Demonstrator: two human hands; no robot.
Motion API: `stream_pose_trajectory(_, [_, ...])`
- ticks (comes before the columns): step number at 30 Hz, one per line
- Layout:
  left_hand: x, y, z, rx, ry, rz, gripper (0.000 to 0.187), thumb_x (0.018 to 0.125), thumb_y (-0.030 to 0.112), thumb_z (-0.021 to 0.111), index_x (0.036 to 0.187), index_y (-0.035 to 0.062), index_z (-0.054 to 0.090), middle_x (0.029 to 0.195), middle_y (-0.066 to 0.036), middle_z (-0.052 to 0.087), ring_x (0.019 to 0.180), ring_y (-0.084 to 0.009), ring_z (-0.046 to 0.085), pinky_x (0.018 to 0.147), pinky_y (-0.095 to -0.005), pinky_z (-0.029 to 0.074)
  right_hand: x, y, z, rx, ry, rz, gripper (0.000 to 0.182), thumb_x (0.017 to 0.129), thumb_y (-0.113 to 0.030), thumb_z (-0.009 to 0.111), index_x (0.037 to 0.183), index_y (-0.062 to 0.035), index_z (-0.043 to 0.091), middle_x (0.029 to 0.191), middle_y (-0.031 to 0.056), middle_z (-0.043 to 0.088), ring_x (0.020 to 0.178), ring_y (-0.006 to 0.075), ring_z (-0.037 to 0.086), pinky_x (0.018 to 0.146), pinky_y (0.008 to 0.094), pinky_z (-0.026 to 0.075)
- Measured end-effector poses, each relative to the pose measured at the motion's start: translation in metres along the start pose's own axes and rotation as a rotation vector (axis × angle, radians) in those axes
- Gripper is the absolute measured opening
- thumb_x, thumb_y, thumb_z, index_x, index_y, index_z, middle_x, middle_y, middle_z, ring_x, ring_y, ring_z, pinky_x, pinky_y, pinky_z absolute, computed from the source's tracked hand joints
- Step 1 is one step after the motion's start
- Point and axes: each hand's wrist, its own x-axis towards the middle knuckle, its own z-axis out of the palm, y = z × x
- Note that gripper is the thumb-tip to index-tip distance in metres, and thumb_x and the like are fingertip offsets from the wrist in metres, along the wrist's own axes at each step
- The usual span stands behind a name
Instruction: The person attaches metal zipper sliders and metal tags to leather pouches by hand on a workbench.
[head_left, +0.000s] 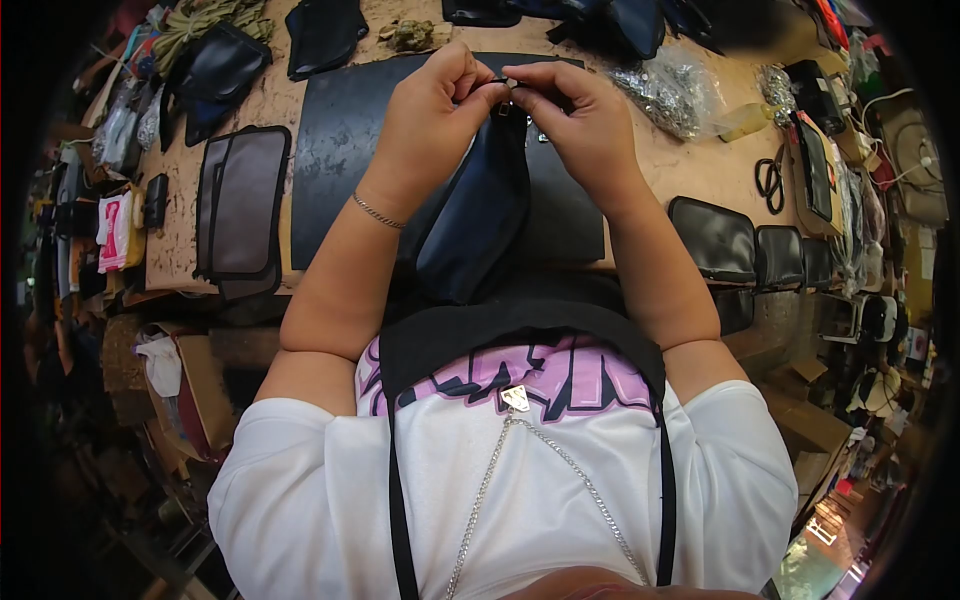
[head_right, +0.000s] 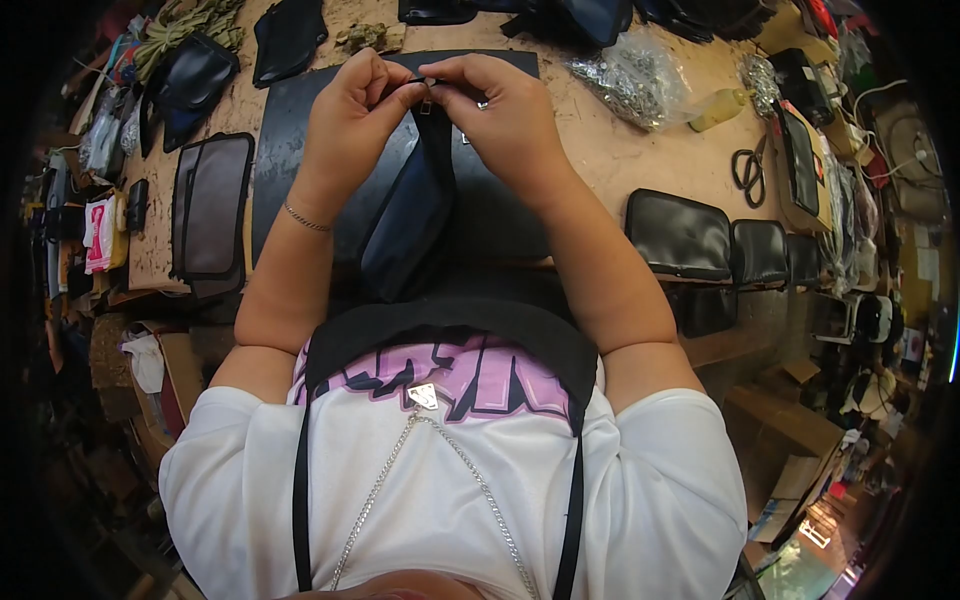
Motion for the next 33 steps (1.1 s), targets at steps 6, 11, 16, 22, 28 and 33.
stream_pose_trajectory(6, [-0.004, 0.002, 0.000, 0.072, 0.030, -0.055, 0.030, 0.091, 0.001, 0.069, 0.077, 0.0041, 0.043, 0.081, -0.002, 0.062, 0.076, -0.0047, 0.051, 0.069, -0.0204, 0.046, 0.000, 0.000, 0.000, -0.108, -0.017, -0.078, 0.016, 0.088, -0.002, 0.069, 0.103, -0.0012, 0.073, 0.090, 0.0069, 0.071, 0.086, 0.0126, 0.068, 0.077, 0.0256, 0.053])
stream_pose_trajectory(11, [-0.007, -0.005, 0.005, -0.056, 0.080, -0.083, 0.017, 0.090, 0.001, 0.070, 0.088, 0.0040, 0.053, 0.084, 0.000, 0.061, 0.079, -0.0041, 0.055, 0.071, -0.0193, 0.047, -0.002, 0.006, 0.000, -0.068, -0.022, -0.114, 0.015, 0.089, -0.001, 0.068, 0.103, -0.0018, 0.072, 0.091, 0.0067, 0.070, 0.086, 0.0130, 0.067, 0.077, 0.0262, 0.053])
stream_pose_trajectory(16, [-0.001, 0.001, -0.006, -0.122, 0.004, -0.107, 0.018, 0.090, 0.001, 0.070, 0.104, 0.0025, 0.059, 0.088, 0.001, 0.061, 0.085, -0.0058, 0.059, 0.076, -0.0191, 0.048, -0.004, 0.010, 0.008, 0.303, 0.030, 0.147, 0.027, 0.087, -0.003, 0.072, 0.113, -0.0033, 0.063, 0.092, 0.0073, 0.067, 0.088, 0.0128, 0.066, 0.081, 0.0261, 0.052])
stream_pose_trajectory(22, [0.000, 0.020, -0.020, 0.040, -0.157, -0.109, 0.011, 0.092, 0.002, 0.067, 0.102, -0.0001, 0.065, 0.091, -0.002, 0.065, 0.086, -0.0081, 0.061, 0.076, -0.0217, 0.049, -0.004, 0.023, 0.010, 0.238, 0.016, 0.050, 0.025, 0.085, -0.003, 0.073, 0.099, -0.0033, 0.052, 0.093, 0.0072, 0.067, 0.089, 0.0137, 0.066, 0.083, 0.0281, 0.052])
stream_pose_trajectory(28, [0.003, 0.046, -0.025, 0.367, -0.221, 0.058, 0.011, 0.088, -0.001, 0.067, 0.099, 0.0006, 0.068, 0.087, -0.007, 0.064, 0.083, -0.0154, 0.064, 0.072, -0.0263, 0.049, 0.002, 0.003, 0.007, 0.361, -0.201, 0.204, 0.025, 0.088, -0.007, 0.072, 0.110, -0.0023, 0.061, 0.099, 0.0051, 0.068, 0.093, 0.0124, 0.066, 0.085, 0.0266, 0.052])
stream_pose_trajectory(33, [0.002, 0.046, -0.023, 0.338, -0.125, 0.101, 0.009, 0.086, -0.001, 0.067, 0.094, 0.0001, 0.069, 0.081, -0.006, 0.060, 0.079, -0.0154, 0.063, 0.068, -0.0266, 0.048, -0.002, 0.004, 0.014, 0.498, -0.239, 0.200, 0.025, 0.092, -0.011, 0.071, 0.115, -0.0041, 0.066, 0.104, 0.0014, 0.068, 0.092, 0.0102, 0.065, 0.085, 0.0252, 0.051])
